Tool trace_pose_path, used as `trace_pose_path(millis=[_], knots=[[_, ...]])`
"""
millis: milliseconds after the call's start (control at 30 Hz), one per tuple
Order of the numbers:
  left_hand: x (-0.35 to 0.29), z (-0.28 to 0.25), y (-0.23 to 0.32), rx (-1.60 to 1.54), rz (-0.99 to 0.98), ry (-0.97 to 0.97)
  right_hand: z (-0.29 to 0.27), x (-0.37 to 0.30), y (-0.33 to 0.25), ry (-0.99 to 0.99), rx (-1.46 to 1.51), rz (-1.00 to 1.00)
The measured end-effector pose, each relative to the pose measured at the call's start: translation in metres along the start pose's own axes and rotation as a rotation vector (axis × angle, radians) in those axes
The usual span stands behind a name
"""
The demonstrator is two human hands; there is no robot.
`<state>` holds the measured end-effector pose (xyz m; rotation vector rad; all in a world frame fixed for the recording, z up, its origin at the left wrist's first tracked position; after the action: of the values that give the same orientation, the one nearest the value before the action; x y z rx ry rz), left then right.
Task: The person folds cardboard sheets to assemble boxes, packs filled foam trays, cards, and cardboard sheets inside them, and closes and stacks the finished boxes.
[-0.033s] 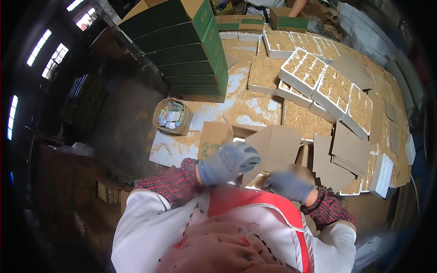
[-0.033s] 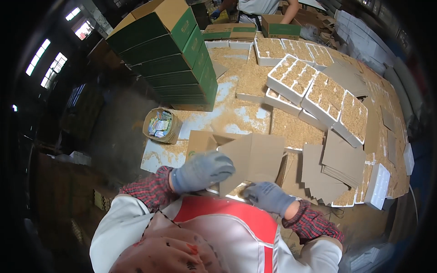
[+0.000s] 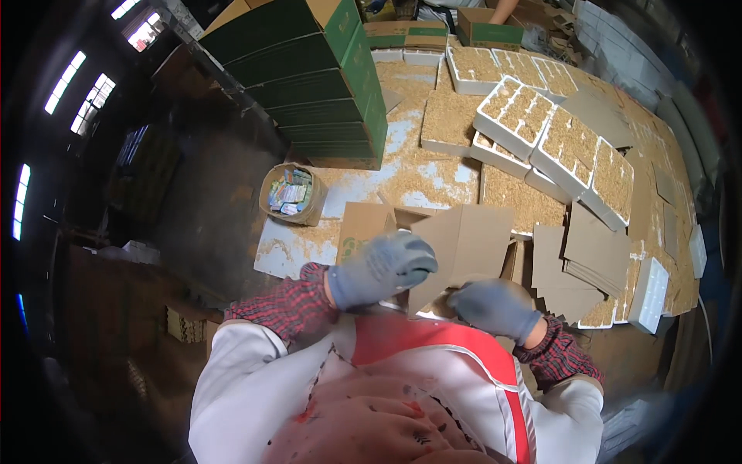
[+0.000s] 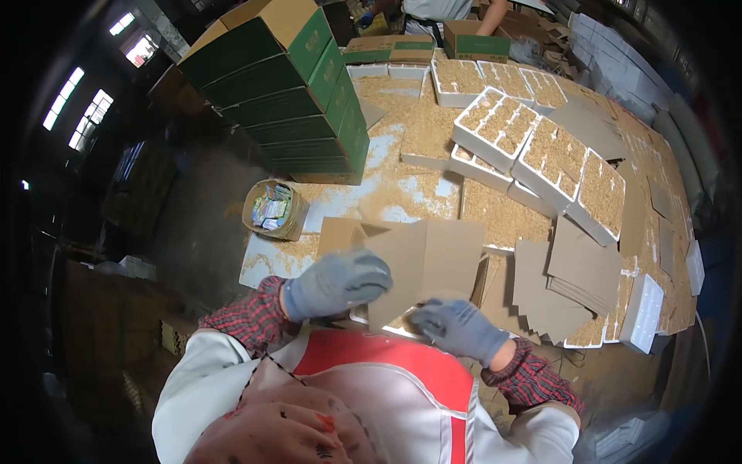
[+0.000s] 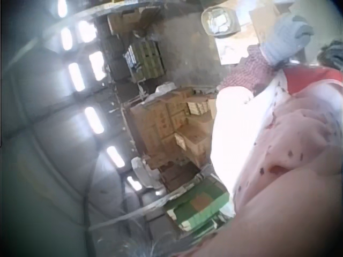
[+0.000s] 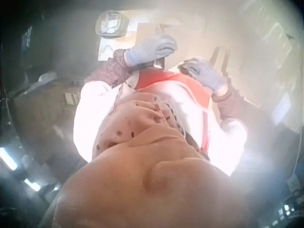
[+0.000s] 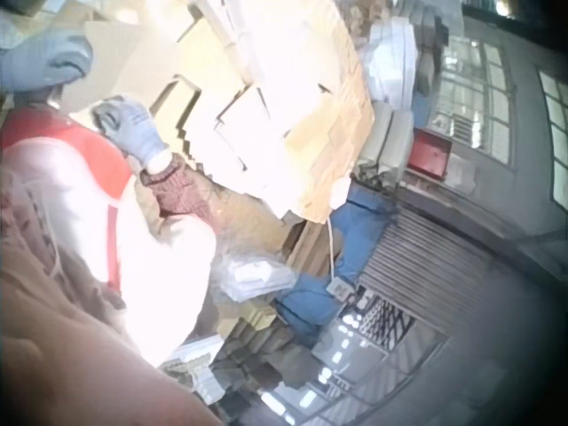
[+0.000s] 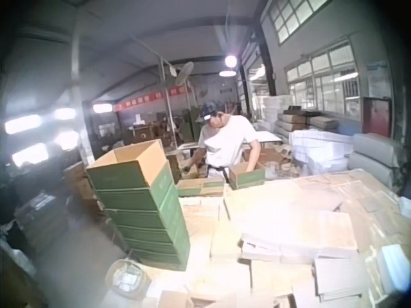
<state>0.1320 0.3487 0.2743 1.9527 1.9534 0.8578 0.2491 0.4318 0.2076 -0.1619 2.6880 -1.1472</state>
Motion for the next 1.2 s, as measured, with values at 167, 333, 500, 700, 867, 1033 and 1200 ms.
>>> trace_pose_path(millis=[167,333,500,700,867,1033,1200], knots=[[0.000,-0.036,-0.019,-0.360,-0.111,0.123,-0.085,-0.055,-0.012,0.893,0.083,-0.036],[-0.003,0.017,-0.110,-0.715,-0.362,-0.039,-0.033,-0.013,-0.023,0.487,-0.394,0.027],[-0.002,0.046,-0.075,-0.139,0.048,-0.164,0.017,0.001,0.000,0.239,-0.373,0.107],[-0.027,0.118,-0.028,0.631,-0.187,-0.709,0.026,0.011,0.022,0.188,0.229,-0.004],[-0.026,0.106,-0.050,0.492,-0.113,-0.553,-0.050,-0.060,0.062,1.112,0.210,0.008],[-0.086,0.043,-0.118,-0.524,-0.609,0.489,0.047,-0.052,0.170,0.784,0.827,0.257],[-0.079,0.136,-0.158,-0.446,-0.943,0.325,0.053,-0.021,0.151,0.896,0.818,0.402]])
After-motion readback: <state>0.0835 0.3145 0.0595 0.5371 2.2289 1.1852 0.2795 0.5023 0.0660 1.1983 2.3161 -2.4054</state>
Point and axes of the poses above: each hand's wrist, its own x-axis towards the middle knuckle, its own z-axis out of the palm, y = z × x, the point moved 8 cm from there along x, towards the middle knuckle, and after that the axes turned 5 degrees about x, right-handed, at the moved point
